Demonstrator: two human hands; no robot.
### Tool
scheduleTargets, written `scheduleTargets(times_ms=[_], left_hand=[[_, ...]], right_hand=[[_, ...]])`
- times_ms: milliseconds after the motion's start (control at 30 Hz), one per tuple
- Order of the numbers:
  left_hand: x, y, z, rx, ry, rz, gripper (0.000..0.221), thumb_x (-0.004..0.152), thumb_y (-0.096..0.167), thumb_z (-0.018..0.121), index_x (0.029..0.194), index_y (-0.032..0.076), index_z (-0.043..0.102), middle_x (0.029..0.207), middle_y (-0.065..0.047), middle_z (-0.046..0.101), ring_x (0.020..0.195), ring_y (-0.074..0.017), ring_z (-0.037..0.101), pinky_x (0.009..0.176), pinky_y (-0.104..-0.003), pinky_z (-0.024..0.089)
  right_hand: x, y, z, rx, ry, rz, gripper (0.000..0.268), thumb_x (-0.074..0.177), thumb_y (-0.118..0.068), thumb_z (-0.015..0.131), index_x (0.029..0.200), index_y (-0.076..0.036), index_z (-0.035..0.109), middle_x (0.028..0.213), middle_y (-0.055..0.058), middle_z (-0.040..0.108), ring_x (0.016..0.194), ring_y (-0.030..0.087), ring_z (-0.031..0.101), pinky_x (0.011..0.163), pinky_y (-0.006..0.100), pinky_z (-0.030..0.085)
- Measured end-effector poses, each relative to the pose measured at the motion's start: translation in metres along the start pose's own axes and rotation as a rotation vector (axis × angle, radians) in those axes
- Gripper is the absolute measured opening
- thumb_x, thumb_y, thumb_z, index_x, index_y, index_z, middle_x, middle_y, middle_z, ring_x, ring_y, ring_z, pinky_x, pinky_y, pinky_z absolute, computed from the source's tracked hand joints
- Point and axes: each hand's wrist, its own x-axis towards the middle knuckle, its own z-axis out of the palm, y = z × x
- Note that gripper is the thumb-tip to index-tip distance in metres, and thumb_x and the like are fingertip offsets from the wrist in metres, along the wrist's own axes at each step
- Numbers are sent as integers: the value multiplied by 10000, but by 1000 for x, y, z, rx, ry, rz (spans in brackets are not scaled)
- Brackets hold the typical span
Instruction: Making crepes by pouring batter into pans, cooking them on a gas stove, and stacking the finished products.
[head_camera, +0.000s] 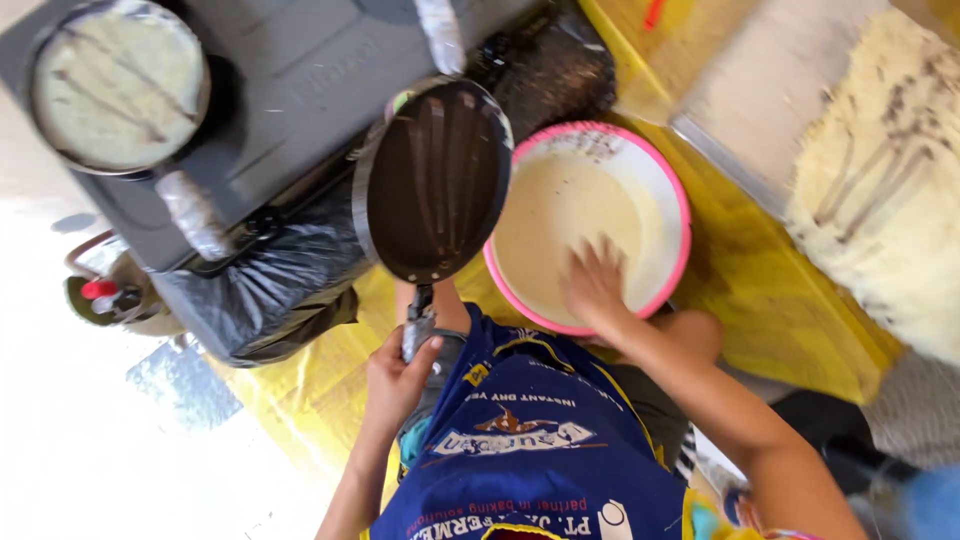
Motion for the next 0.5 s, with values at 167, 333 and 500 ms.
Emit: scheduleTargets(times_ms=[167,333,500], left_hand=[[17,-12,37,372,-195,69,416,845,472,811,847,68,715,625,-220,637,604,-403,628,566,-457,466],[44,-20,67,539,-277,106,568,837,566,788,631,57,647,494,-173,597,523,-373,645,549,-441,485],[67,-17,77,587,-360,26,499,850,592,746,617,162,646,401,-12,588,482,-198,701,604,-320,543]], right_hand=[[-107,187,180,33,-466,729,547,980,-486,508,1301,-95,717,1295,291,677,1295,515,572,1014,713,369],[-88,167,83,-303,-320,282,357,964,-215,454,752,-133,729,750,131,749,806,324,769,648,509,536],[-108,180,31,-685,105,75,116,883,-244,559,794,-261,631,686,-50,605,636,174,646,558,361,430]])
